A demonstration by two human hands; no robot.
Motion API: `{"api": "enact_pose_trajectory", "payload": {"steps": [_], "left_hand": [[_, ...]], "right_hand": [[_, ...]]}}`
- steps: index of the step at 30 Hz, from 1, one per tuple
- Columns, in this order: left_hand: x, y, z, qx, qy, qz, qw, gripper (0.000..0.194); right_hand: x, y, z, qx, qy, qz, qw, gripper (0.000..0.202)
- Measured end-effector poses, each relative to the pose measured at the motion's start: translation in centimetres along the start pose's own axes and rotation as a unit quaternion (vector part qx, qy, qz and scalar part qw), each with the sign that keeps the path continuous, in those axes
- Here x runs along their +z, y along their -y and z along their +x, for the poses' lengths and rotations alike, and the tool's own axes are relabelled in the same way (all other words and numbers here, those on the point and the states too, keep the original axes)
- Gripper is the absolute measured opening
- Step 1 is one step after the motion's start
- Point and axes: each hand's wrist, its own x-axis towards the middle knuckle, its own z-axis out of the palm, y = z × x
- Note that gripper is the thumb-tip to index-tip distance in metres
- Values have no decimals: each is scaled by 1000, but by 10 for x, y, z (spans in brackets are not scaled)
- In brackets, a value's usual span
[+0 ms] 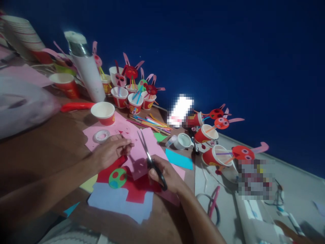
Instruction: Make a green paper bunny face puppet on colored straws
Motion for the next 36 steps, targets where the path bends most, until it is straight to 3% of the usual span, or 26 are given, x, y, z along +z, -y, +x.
{"api": "enact_pose_trajectory", "payload": {"steps": [9, 36], "left_hand": [[2, -1, 0, 18, 2, 19, 1000, 6], [-1, 1, 4, 44, -1, 32, 998, 17]], "right_hand": [[7, -10, 6, 19, 13, 21, 1000, 44], [17, -8, 2, 67, -4, 118, 991, 42]]}}
